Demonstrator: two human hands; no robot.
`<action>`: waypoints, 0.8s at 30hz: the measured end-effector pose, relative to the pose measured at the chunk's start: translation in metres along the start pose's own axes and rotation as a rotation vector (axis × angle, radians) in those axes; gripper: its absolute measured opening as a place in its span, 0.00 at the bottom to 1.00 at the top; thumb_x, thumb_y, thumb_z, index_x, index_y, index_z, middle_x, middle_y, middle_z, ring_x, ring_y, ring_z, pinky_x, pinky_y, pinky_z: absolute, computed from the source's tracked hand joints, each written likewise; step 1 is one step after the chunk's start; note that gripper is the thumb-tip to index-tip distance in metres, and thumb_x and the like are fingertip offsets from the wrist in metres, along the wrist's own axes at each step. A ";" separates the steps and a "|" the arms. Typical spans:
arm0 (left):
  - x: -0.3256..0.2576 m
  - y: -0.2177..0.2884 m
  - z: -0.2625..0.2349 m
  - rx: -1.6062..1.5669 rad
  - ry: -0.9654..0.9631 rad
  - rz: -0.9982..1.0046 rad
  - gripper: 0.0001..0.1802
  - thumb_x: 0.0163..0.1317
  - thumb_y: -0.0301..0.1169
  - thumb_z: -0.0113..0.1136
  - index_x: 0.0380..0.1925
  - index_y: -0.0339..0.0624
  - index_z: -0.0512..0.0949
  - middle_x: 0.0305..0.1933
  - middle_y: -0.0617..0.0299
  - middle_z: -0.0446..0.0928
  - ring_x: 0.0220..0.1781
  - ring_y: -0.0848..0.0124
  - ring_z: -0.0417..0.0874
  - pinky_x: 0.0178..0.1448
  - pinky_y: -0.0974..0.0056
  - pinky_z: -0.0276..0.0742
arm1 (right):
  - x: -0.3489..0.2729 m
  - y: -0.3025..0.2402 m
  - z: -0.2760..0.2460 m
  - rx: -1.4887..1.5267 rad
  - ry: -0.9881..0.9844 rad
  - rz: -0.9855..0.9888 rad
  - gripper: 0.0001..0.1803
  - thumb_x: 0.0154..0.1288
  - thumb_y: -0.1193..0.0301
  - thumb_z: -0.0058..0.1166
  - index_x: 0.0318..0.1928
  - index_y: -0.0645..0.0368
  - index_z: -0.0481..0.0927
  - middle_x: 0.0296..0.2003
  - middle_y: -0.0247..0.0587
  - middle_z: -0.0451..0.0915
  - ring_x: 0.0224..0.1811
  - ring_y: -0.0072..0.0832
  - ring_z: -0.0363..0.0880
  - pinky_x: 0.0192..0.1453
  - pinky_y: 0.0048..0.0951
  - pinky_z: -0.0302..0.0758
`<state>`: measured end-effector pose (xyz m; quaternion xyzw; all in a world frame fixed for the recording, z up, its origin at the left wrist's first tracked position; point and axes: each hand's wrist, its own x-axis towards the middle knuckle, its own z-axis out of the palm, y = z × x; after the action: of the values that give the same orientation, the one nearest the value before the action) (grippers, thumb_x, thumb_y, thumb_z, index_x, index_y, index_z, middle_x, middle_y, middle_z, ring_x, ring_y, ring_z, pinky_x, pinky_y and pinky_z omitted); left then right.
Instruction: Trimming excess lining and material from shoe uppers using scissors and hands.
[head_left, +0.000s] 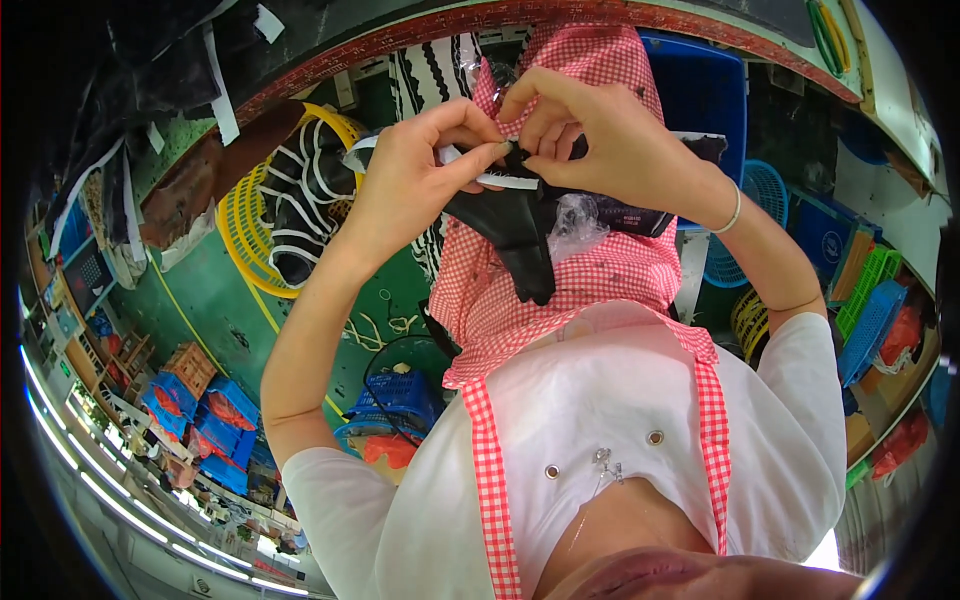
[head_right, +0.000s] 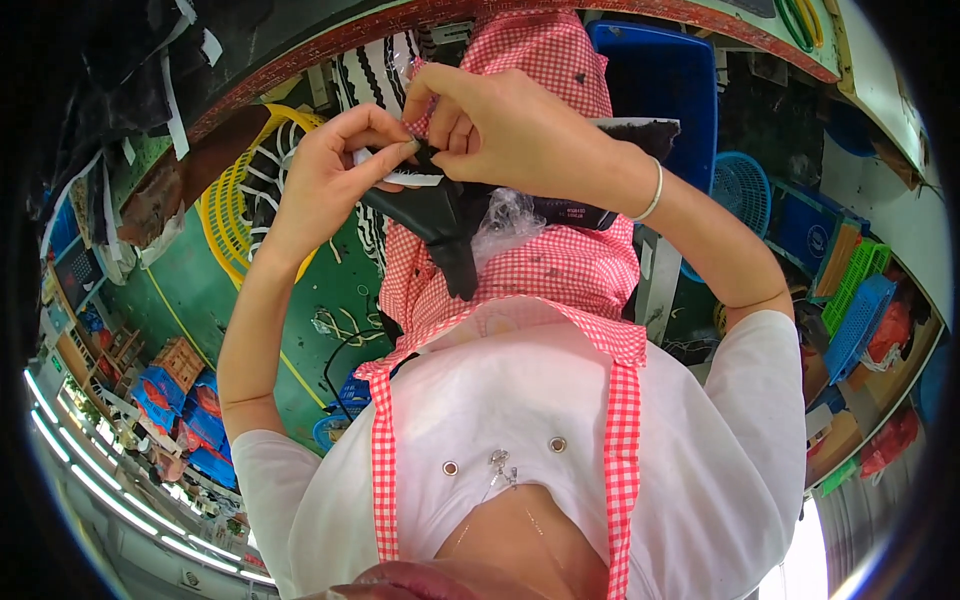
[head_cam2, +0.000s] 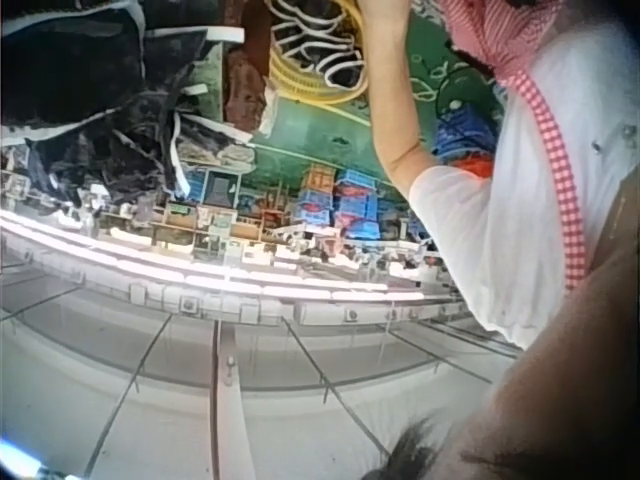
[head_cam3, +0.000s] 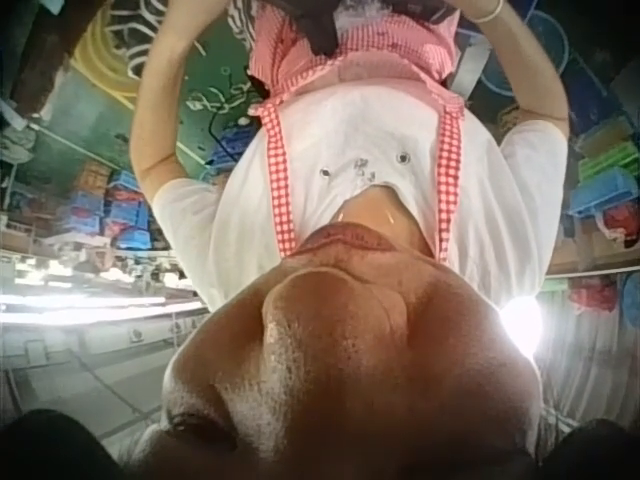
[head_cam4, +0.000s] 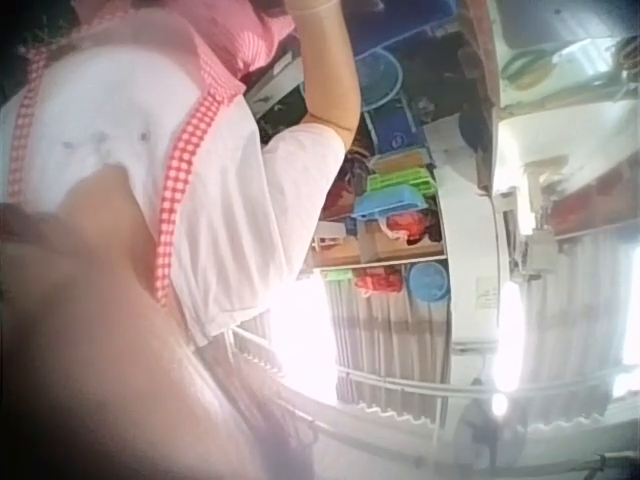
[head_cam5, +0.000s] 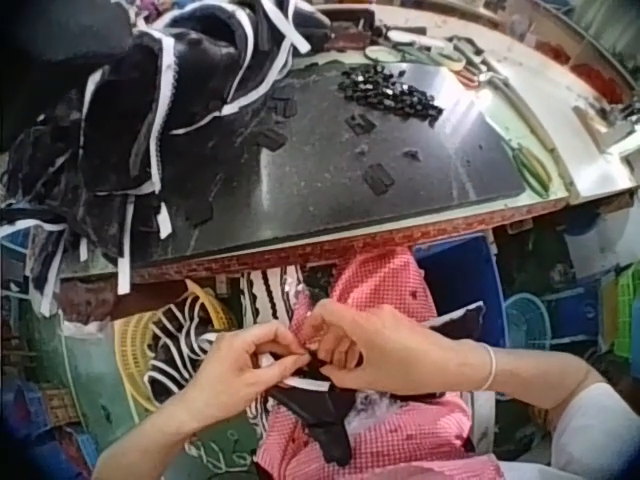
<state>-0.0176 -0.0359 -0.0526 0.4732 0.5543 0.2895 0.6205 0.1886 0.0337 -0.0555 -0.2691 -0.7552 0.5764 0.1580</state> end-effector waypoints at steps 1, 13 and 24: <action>-0.001 0.001 0.001 0.004 0.007 -0.018 0.07 0.63 0.27 0.61 0.36 0.34 0.77 0.33 0.63 0.83 0.32 0.80 0.82 0.34 0.73 0.79 | -0.004 0.001 0.003 -0.002 0.006 0.005 0.17 0.53 0.79 0.61 0.44 0.62 0.73 0.26 0.42 0.82 0.29 0.24 0.84 0.35 0.23 0.80; -0.012 0.000 0.000 -0.018 -0.058 -0.144 0.07 0.65 0.28 0.59 0.38 0.35 0.78 0.32 0.63 0.82 0.31 0.76 0.86 0.33 0.75 0.78 | -0.095 0.009 -0.044 -0.133 -0.082 0.878 0.19 0.66 0.59 0.58 0.27 0.63 0.81 0.19 0.38 0.80 0.21 0.22 0.79 0.30 0.22 0.75; -0.024 -0.003 -0.008 0.026 -0.077 -0.122 0.07 0.65 0.29 0.59 0.39 0.37 0.76 0.34 0.68 0.80 0.33 0.83 0.77 0.34 0.76 0.74 | -0.047 0.024 -0.004 -0.397 0.375 -0.044 0.15 0.46 0.82 0.57 0.37 0.64 0.72 0.46 0.43 0.74 0.36 0.34 0.76 0.37 0.30 0.75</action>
<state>-0.0315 -0.0565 -0.0450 0.4574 0.5615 0.2252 0.6518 0.2344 0.0140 -0.0741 -0.3804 -0.8166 0.3537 0.2517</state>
